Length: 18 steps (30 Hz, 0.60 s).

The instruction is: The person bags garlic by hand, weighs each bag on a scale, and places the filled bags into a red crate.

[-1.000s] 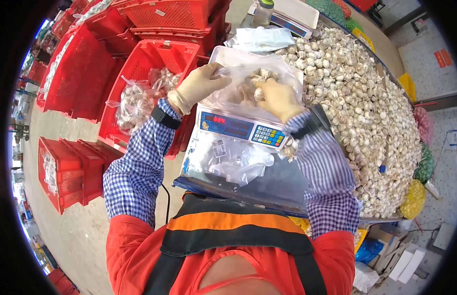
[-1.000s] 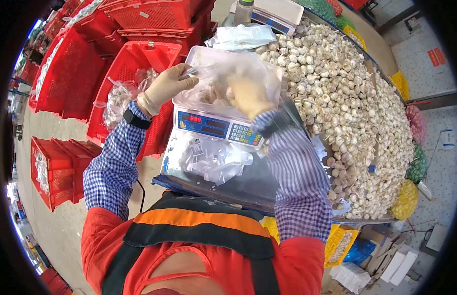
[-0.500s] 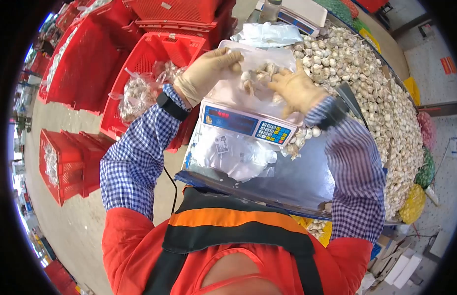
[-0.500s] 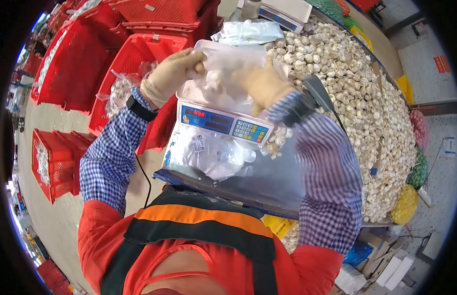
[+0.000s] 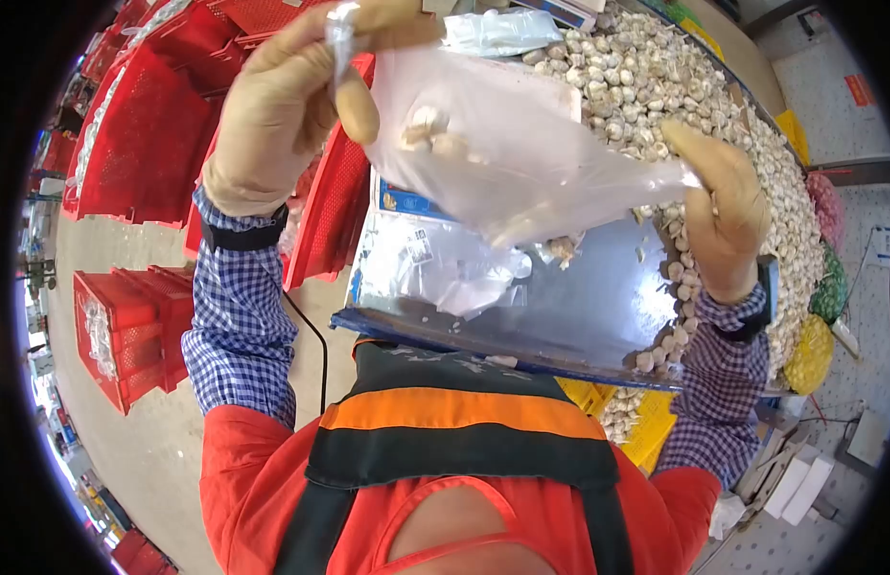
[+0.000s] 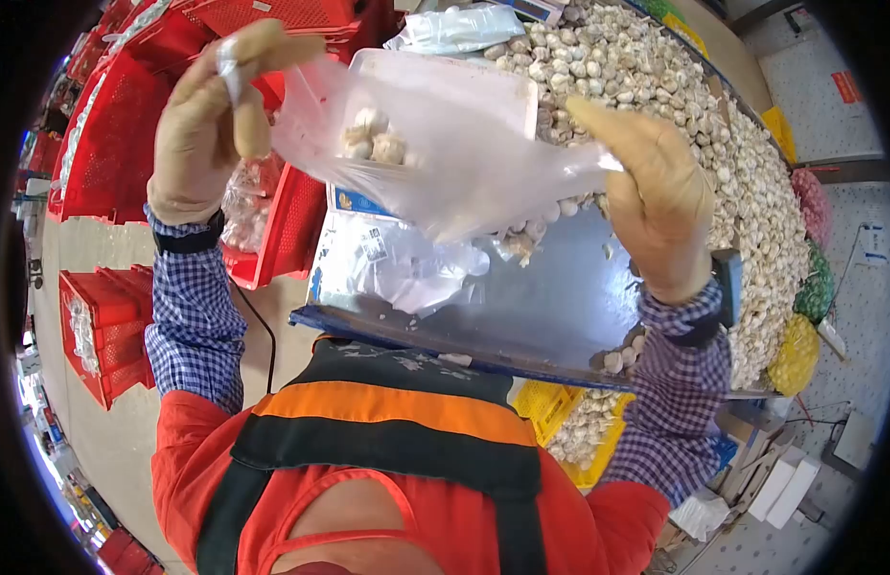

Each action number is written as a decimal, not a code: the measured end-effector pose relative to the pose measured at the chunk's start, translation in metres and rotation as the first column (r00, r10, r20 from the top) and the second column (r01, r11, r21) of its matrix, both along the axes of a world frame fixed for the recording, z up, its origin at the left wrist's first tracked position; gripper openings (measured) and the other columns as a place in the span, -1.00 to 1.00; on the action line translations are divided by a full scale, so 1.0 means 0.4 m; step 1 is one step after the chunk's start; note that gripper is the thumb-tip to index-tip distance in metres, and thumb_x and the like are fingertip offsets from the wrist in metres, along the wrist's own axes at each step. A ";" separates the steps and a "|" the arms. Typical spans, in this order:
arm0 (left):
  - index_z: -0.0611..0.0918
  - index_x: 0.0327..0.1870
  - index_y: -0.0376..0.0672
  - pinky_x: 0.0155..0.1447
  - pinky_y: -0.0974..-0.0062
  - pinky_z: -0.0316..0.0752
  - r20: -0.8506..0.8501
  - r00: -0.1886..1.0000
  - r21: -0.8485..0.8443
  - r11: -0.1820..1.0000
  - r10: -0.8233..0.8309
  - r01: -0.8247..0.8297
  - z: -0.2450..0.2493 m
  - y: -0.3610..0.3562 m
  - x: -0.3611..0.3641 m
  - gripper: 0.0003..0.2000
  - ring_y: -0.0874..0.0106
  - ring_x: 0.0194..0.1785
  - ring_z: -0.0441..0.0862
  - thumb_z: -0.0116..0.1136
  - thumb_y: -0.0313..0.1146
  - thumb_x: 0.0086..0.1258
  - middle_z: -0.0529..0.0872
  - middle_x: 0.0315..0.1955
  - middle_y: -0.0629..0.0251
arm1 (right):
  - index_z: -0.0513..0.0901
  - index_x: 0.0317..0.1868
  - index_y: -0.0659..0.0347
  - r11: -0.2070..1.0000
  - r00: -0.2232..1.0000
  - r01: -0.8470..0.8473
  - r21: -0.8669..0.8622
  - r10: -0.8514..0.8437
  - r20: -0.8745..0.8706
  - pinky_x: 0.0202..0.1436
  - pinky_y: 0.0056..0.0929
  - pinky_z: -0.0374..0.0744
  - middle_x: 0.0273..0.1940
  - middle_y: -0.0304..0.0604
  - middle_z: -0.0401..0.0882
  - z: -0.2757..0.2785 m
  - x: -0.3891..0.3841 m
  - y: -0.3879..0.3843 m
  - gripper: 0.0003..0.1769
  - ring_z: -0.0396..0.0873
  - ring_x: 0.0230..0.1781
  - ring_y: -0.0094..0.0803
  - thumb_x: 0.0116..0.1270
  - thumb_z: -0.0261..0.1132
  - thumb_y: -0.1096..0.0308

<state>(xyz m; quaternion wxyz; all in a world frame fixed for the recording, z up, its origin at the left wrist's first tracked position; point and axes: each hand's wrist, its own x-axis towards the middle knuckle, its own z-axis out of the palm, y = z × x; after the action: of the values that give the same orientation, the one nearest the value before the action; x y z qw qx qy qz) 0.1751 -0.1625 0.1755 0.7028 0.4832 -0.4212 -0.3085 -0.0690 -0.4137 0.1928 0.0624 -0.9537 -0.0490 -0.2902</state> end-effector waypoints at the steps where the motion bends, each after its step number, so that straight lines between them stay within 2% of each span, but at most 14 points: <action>1: 0.42 0.28 -0.26 -0.51 0.78 0.45 0.015 1.000 0.111 0.994 0.005 -0.006 -0.002 0.002 -0.012 -0.59 0.70 -0.59 0.51 -0.08 -0.29 0.48 0.60 0.10 -0.02 | 0.68 -0.05 0.15 0.998 0.988 0.061 0.030 -0.065 0.141 -0.20 -0.47 0.61 -0.20 -0.18 0.67 -0.009 0.005 0.016 -0.57 0.63 -0.26 -0.32 0.01 0.28 0.65; 3: 0.48 0.22 -0.26 -0.27 0.76 0.54 -0.085 0.995 0.174 0.983 -0.048 0.063 -0.074 -0.003 -0.016 -0.59 0.68 -0.49 0.59 0.08 -0.26 0.43 0.64 0.05 0.07 | 0.68 -0.10 0.15 0.997 0.962 0.064 0.043 -0.073 0.263 -0.24 -0.55 0.58 -0.27 -0.22 0.67 -0.098 0.011 0.035 -0.68 0.62 -0.30 -0.44 0.08 0.36 0.58; 4: 0.49 0.21 -0.26 -0.21 0.76 0.54 -0.143 0.987 0.260 0.960 -0.071 0.106 -0.108 0.000 -0.028 -0.58 0.63 -0.39 0.61 0.12 -0.25 0.40 0.65 0.03 0.09 | 0.68 -0.13 0.18 0.920 0.978 0.159 0.358 -0.195 0.068 -0.24 -0.59 0.57 -0.28 -0.24 0.67 -0.135 0.002 0.049 -0.74 0.60 -0.29 -0.49 0.13 0.37 0.54; 5: 0.50 0.20 -0.26 -0.15 0.76 0.53 -0.203 0.976 0.341 0.928 -0.085 0.152 -0.143 0.005 -0.041 -0.56 0.59 -0.30 0.62 0.16 -0.23 0.37 0.66 0.01 0.11 | 0.67 -0.16 0.20 0.739 0.958 0.285 0.611 -0.241 -0.154 -0.25 -0.62 0.55 -0.29 -0.26 0.67 -0.177 -0.003 0.062 -0.80 0.59 -0.28 -0.54 0.17 0.38 0.49; 7: 0.53 0.15 -0.28 -0.05 0.71 0.51 -0.264 0.963 0.458 0.873 -0.048 0.169 -0.246 0.014 -0.074 -0.53 0.53 -0.10 0.58 0.26 -0.20 0.29 0.68 -0.04 0.19 | 0.66 -0.20 0.24 0.449 0.890 0.436 0.780 -0.089 -0.447 -0.23 -0.65 0.52 -0.29 -0.29 0.66 -0.297 -0.001 0.082 -0.86 0.57 -0.25 -0.59 0.22 0.36 0.48; 9: 0.50 0.12 -0.28 0.05 0.62 0.47 -0.242 0.958 0.379 0.894 -0.155 0.240 -0.301 0.009 -0.127 -0.43 0.52 -0.05 0.55 0.38 -0.13 0.17 0.65 -0.06 0.25 | 0.67 -0.17 0.25 0.126 0.974 0.126 0.984 0.175 -0.147 -0.21 -0.58 0.53 -0.28 -0.31 0.67 -0.412 0.005 0.157 -0.83 0.57 -0.19 -0.58 0.22 0.36 0.45; 11: 0.47 0.11 -0.25 0.11 0.55 0.43 -0.406 0.884 0.298 0.880 -0.233 0.369 -0.303 -0.002 -0.185 -0.36 0.52 -0.03 0.54 0.46 -0.10 0.07 0.61 -0.03 0.29 | 0.69 -0.11 0.17 -0.101 0.992 0.098 0.990 0.095 -0.089 -0.15 -0.53 0.53 -0.26 -0.29 0.68 -0.369 0.039 0.273 -0.79 0.57 -0.12 -0.52 0.21 0.34 0.46; 12: 0.45 0.14 -0.26 0.09 0.58 0.44 -0.505 0.822 0.269 0.857 -0.262 0.439 -0.274 -0.008 -0.222 -0.30 0.49 -0.01 0.54 0.49 -0.08 0.02 0.58 0.00 0.30 | 0.69 -0.11 0.17 -0.100 0.991 0.106 0.989 0.097 -0.096 -0.15 -0.53 0.53 -0.26 -0.29 0.68 -0.375 0.053 0.297 -0.79 0.57 -0.12 -0.52 0.21 0.34 0.46; 13: 0.48 0.09 -0.24 0.04 0.58 0.48 -0.531 0.803 0.203 0.879 -0.270 0.430 -0.280 -0.024 -0.259 -0.41 0.50 -0.02 0.55 0.47 -0.18 0.09 0.61 -0.09 0.35 | 0.70 -0.11 0.13 0.168 0.993 0.068 0.983 0.081 -0.082 -0.13 -0.51 0.53 -0.25 -0.27 0.68 -0.385 0.064 0.314 -0.77 0.57 -0.11 -0.50 0.20 0.33 0.47; 14: 0.51 0.05 -0.22 0.00 0.58 0.49 -0.333 0.904 0.250 0.899 -0.269 0.359 -0.312 -0.031 -0.282 -0.51 0.51 -0.04 0.55 0.43 -0.25 0.14 0.62 -0.13 0.36 | 0.71 -0.10 0.09 0.422 0.996 0.027 0.906 0.069 -0.061 -0.10 -0.49 0.53 -0.24 -0.25 0.68 -0.393 0.068 0.323 -0.75 0.57 -0.09 -0.47 0.18 0.32 0.47; 15: 0.54 0.01 -0.21 -0.03 0.58 0.51 -0.117 0.959 0.281 0.918 -0.259 0.282 -0.352 -0.033 -0.295 -0.61 0.52 -0.07 0.56 0.38 -0.32 0.20 0.63 -0.18 0.38 | 0.71 -0.10 0.09 0.420 0.996 0.028 0.907 0.069 -0.063 -0.10 -0.49 0.53 -0.24 -0.25 0.68 -0.396 0.063 0.316 -0.75 0.57 -0.09 -0.47 0.18 0.32 0.47; 16: 0.54 0.01 -0.21 -0.03 0.58 0.51 -0.118 0.958 0.281 0.917 -0.260 0.283 -0.376 -0.026 -0.291 -0.61 0.52 -0.07 0.56 0.38 -0.32 0.20 0.63 -0.18 0.38 | 0.72 -0.13 0.07 0.514 0.992 -0.002 0.858 0.106 -0.062 -0.10 -0.49 0.52 -0.25 -0.23 0.67 -0.398 0.052 0.299 -0.76 0.57 -0.12 -0.44 0.17 0.31 0.47; 17: 0.57 -0.04 -0.20 -0.04 0.58 0.50 -0.056 0.973 0.453 0.863 -0.223 0.223 -0.397 -0.012 -0.275 -0.73 0.54 -0.10 0.55 0.29 -0.39 0.26 0.63 -0.21 0.38 | 0.73 -0.16 0.05 0.602 0.988 -0.034 0.798 0.141 -0.065 -0.10 -0.49 0.52 -0.27 -0.22 0.67 -0.404 0.043 0.284 -0.77 0.58 -0.14 -0.42 0.16 0.30 0.47; 18: 0.60 -0.10 -0.19 -0.04 0.58 0.50 0.013 0.980 0.607 0.780 -0.197 0.149 -0.423 0.001 -0.258 -0.83 0.57 -0.13 0.55 0.21 -0.47 0.32 0.64 -0.25 0.38 | 0.74 -0.22 0.08 0.268 0.993 0.040 0.963 0.099 -0.069 -0.26 -0.56 0.50 -0.33 -0.25 0.67 -0.460 0.027 0.278 -0.85 0.57 -0.30 -0.52 0.22 0.28 0.39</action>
<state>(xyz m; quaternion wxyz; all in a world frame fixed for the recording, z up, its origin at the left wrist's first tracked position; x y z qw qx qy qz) 0.0717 -0.1621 0.0063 0.4645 0.6522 -0.3698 -0.4714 -0.0582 -0.3025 0.0086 0.6344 -0.7354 0.1226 -0.2042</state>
